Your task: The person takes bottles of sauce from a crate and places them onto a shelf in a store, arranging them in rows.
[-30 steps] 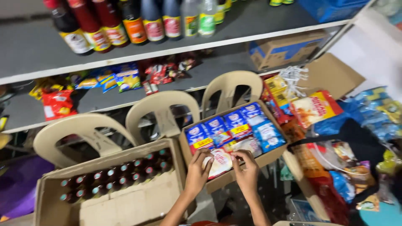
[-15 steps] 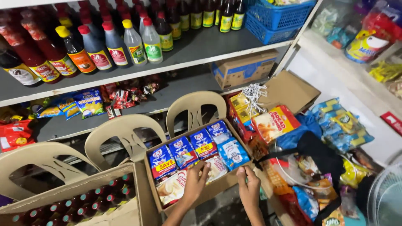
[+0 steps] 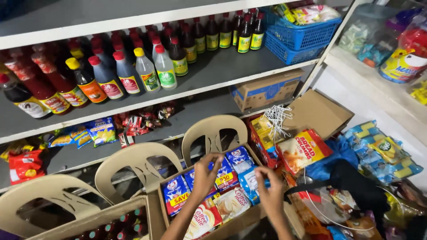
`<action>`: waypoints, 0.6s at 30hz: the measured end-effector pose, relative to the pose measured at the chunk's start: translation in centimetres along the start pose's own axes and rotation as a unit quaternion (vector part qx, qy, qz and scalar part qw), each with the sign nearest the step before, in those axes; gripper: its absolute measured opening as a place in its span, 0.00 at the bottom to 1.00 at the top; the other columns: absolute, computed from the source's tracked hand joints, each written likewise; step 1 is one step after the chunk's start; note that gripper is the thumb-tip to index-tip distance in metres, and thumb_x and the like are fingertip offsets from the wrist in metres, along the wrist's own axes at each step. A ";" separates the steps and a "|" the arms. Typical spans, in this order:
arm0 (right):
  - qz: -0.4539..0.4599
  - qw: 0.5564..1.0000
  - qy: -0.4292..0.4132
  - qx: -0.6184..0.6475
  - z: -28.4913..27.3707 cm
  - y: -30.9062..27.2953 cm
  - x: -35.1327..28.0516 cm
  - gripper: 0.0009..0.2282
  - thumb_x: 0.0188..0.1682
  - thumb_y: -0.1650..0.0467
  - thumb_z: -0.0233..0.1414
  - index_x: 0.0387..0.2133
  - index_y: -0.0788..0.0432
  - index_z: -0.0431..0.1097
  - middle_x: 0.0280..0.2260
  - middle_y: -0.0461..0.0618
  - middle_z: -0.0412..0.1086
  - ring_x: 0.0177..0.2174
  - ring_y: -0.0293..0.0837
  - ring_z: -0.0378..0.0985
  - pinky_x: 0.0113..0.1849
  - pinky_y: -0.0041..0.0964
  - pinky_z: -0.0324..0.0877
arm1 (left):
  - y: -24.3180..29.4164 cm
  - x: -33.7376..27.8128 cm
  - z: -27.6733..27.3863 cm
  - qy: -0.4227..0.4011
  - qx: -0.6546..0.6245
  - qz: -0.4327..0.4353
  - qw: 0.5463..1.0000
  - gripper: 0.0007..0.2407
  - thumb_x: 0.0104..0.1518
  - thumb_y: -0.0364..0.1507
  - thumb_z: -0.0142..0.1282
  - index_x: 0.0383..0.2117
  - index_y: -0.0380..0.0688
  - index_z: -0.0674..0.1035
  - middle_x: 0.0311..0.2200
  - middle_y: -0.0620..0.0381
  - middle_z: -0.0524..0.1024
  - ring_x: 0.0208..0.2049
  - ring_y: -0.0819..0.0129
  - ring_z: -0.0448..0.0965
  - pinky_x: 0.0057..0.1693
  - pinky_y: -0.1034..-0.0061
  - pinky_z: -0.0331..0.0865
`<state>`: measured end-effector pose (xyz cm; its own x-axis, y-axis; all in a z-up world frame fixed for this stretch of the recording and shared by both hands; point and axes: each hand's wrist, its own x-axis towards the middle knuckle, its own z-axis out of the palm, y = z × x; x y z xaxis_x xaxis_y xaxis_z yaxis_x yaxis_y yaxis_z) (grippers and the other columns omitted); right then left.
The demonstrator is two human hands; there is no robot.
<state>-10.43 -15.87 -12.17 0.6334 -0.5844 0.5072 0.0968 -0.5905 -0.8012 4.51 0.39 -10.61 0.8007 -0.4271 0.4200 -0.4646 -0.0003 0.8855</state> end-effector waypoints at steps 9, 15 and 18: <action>-0.020 1.000 0.012 -0.006 0.2 -0.3 9.8 0.07 0.54 0.72 0.54 0.39 0.64 0.74 0.33 0.49 0.77 0.34 0.37 0.78 0.38 0.32 0.72 | -1.6 7.2 1.6 -0.053 -0.004 -0.073 0.996 0.17 0.62 0.34 0.55 0.19 0.33 0.79 0.13 0.51 0.73 0.17 0.70 0.71 0.29 0.72 0.65; -0.056 0.998 0.020 -0.032 -1.8 -0.5 18.0 0.06 0.54 0.72 0.54 0.40 0.63 0.75 0.33 0.47 0.77 0.32 0.35 0.75 0.37 0.31 0.71 | 0.4 12.5 4.1 -0.060 0.009 -0.015 0.998 0.13 0.62 0.33 0.57 0.25 0.33 0.83 0.17 0.50 0.76 0.20 0.67 0.74 0.32 0.73 0.67; -0.075 0.996 0.020 -0.046 -2.5 0.9 23.0 0.06 0.55 0.72 0.54 0.40 0.63 0.75 0.30 0.46 0.76 0.30 0.34 0.73 0.35 0.30 0.70 | -0.4 15.8 6.2 -0.071 -0.061 0.039 0.995 0.10 0.63 0.31 0.55 0.35 0.35 0.82 0.28 0.51 0.82 0.29 0.69 0.79 0.40 0.73 0.73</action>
<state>2.28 -31.21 -0.42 0.5867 -0.5059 0.6323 0.1154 -0.7206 -0.6837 15.03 -11.97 -5.56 0.6987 -0.5444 0.4643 -0.4675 0.1439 0.8722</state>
